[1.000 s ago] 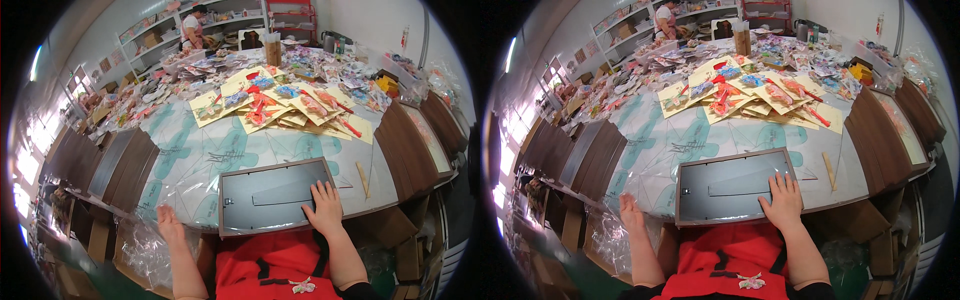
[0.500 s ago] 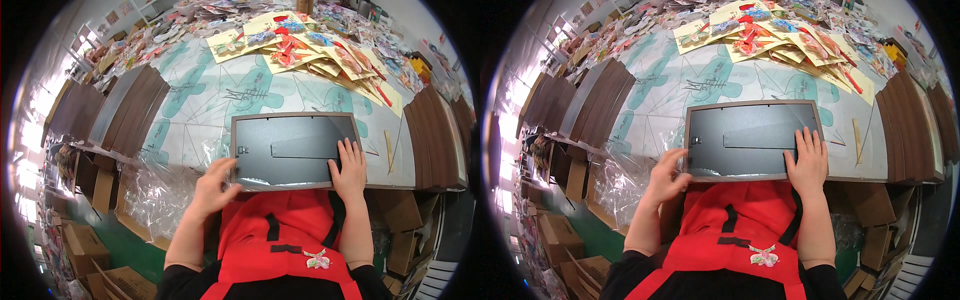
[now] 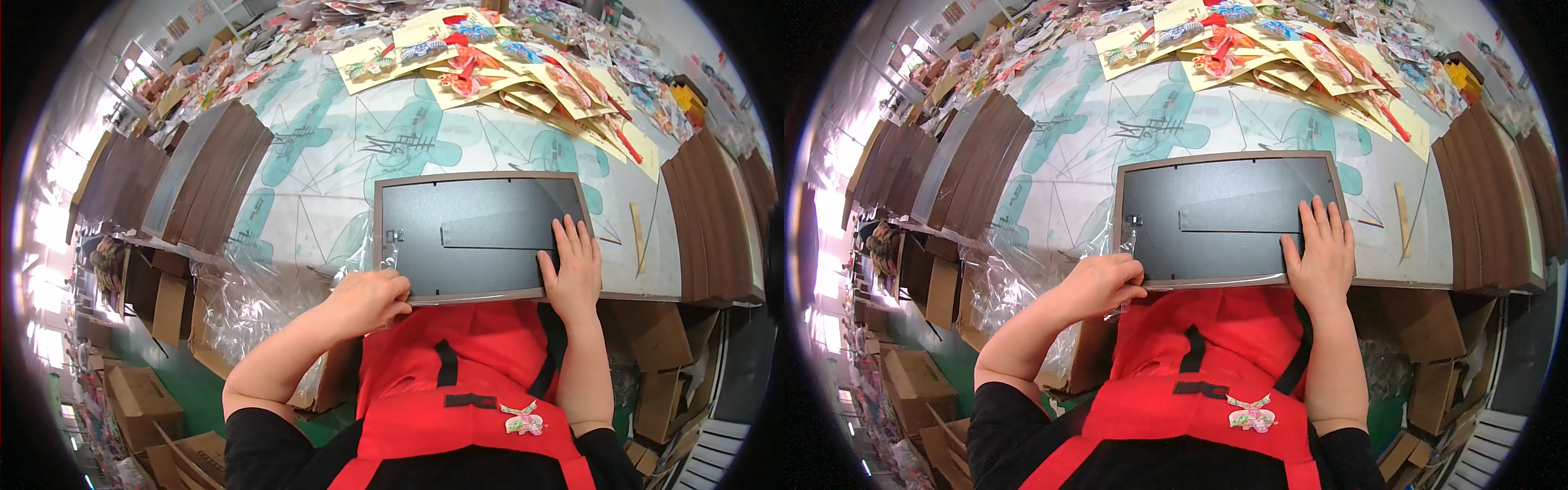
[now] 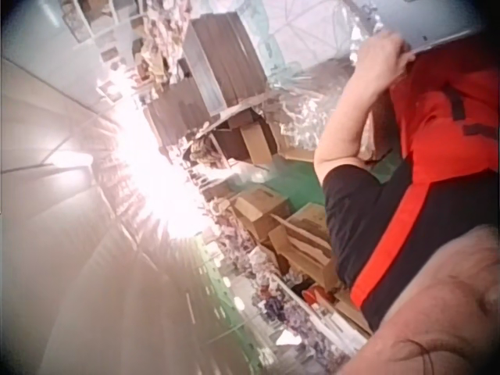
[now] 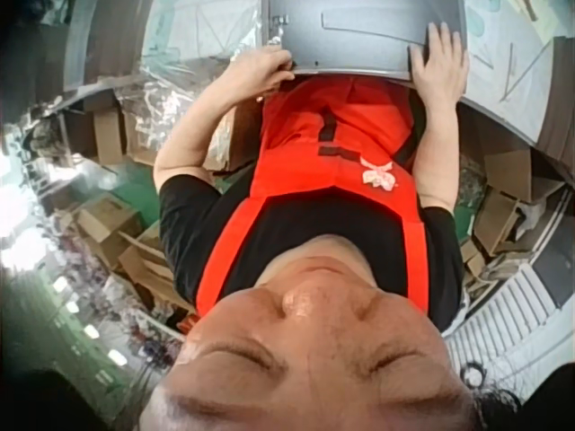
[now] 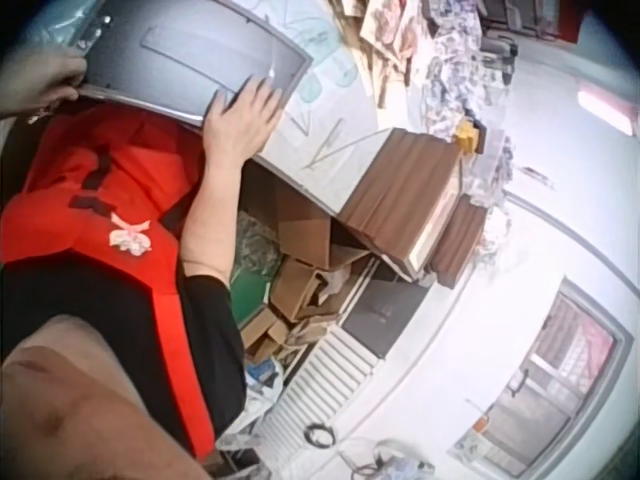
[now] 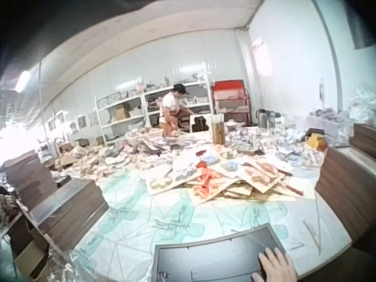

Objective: The person assembles picture frames by inserting a decorative paper cutout and a backing board into a frame, then securing the back with a wooden stick. The process is repeated for multiple frames on a cluttered worktable.

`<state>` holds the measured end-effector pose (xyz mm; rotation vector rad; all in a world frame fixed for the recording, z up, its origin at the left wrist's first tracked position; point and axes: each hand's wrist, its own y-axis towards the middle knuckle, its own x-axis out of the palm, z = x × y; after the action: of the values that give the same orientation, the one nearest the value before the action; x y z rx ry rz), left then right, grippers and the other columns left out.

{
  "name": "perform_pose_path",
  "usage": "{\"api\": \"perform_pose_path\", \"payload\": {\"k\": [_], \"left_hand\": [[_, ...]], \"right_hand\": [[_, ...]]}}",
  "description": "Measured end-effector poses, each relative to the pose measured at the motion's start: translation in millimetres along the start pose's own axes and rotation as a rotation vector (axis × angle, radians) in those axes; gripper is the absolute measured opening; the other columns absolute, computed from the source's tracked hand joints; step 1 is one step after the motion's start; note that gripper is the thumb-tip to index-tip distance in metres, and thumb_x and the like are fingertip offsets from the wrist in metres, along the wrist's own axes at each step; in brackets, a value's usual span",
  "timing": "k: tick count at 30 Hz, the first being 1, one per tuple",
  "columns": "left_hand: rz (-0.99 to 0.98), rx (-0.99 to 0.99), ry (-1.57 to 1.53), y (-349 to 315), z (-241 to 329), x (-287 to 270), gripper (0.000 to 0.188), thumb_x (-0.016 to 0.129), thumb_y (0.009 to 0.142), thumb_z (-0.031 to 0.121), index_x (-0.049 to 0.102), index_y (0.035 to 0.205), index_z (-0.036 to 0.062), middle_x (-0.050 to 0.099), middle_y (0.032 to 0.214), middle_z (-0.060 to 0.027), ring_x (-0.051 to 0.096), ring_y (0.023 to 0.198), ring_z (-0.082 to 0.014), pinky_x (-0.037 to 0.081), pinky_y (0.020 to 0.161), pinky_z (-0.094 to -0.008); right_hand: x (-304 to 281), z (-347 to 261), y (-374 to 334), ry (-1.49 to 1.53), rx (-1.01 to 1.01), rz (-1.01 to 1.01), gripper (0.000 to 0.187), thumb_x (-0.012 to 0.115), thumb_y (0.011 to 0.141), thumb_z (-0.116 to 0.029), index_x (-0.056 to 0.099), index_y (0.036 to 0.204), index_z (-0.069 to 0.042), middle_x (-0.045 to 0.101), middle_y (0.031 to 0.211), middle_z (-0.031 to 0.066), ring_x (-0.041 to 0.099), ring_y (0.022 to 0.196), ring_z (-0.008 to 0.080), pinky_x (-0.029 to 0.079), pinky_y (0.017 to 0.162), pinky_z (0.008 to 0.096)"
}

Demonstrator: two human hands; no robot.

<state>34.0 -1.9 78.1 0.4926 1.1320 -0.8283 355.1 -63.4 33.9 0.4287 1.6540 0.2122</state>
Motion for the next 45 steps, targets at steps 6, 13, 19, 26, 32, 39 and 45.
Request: {"api": "perform_pose_path", "payload": {"k": [6,13,19,26,32,39,45], "left_hand": [[0.442,0.121,0.336,-37,14,47,0.017,0.066,0.07,0.011,0.056,0.083,0.0057,0.054,0.073,-0.0059,0.059,0.059,-0.0189,0.045,0.048,-0.0303],[0.829,0.019,0.136,-63,14,91,0.019,0.068,0.066,-0.002,0.061,0.083,0.0038,0.057,0.074,-0.0061,0.057,0.057,-0.02,0.046,0.049,-0.0302],[0.993,-0.016,0.108,-62,14,111,0.019,0.071,0.064,-0.002,0.063,0.08,0.0042,0.055,0.07,-0.0051,0.055,0.055,-0.0193,0.043,0.047,-0.03],[0.856,-0.317,-0.209,-58,19,186,0.011,0.07,0.073,0.005,0.064,0.082,0.0048,0.064,0.079,-0.0092,0.062,0.069,-0.0283,0.05,0.06,-0.0364],[0.868,-0.347,-0.67,-28,23,177,0.009,0.064,0.081,0.001,0.064,0.09,0.0016,0.066,0.083,-0.0081,0.063,0.072,-0.0189,0.049,0.064,-0.0304],[0.914,0.005,-0.574,-9,35,115,0.016,0.062,0.08,-0.005,0.063,0.095,-0.0011,0.066,0.084,-0.009,0.062,0.071,-0.0183,0.049,0.063,-0.0315],[0.797,0.365,-0.228,59,75,19,0.041,0.073,0.066,0.008,0.062,0.105,0.0051,0.061,0.097,-0.0116,0.06,0.085,-0.0321,0.048,0.07,-0.044]], "right_hand": [[-3,-3,-1,0.022,0.034,-0.011,0.048,0.058,0.086,-0.029,0.052,0.129,-0.009,0.047,0.137,0.0121,0.038,0.13,0.0302,0.025,0.109,0.0441],[-7,-17,-9,0.044,0.009,-0.029,0.046,0.057,0.086,-0.026,0.053,0.129,-0.01,0.047,0.137,0.0118,0.038,0.131,0.0296,0.024,0.109,0.0441],[-5,-16,-10,0.035,-0.006,-0.008,0.046,0.058,0.086,-0.025,0.053,0.129,-0.01,0.047,0.137,0.0116,0.038,0.131,0.0289,0.024,0.109,0.0443],[-6,-19,-12,0.044,-0.038,-0.014,0.046,0.059,0.085,-0.026,0.053,0.128,-0.009,0.048,0.136,0.0122,0.039,0.13,0.0303,0.025,0.108,0.0448],[-13,-17,-15,0.126,-0.138,-0.027,0.056,0.067,0.077,-0.036,0.055,0.123,-0.007,0.049,0.132,0.0169,0.039,0.127,0.0385,0.025,0.105,0.0541],[-53,-40,-15,0.382,-0.345,-0.106,0.078,0.075,0.065,-0.049,0.052,0.127,-0.007,0.047,0.133,0.0213,0.038,0.126,0.0462,0.028,0.103,0.0579],[-84,-28,1,0.824,-0.034,-0.054,0.1,0.09,0.044,-0.014,0.044,0.132,-0.003,0.045,0.136,0.0218,0.043,0.128,0.0346,0.035,0.106,0.0404]]}}
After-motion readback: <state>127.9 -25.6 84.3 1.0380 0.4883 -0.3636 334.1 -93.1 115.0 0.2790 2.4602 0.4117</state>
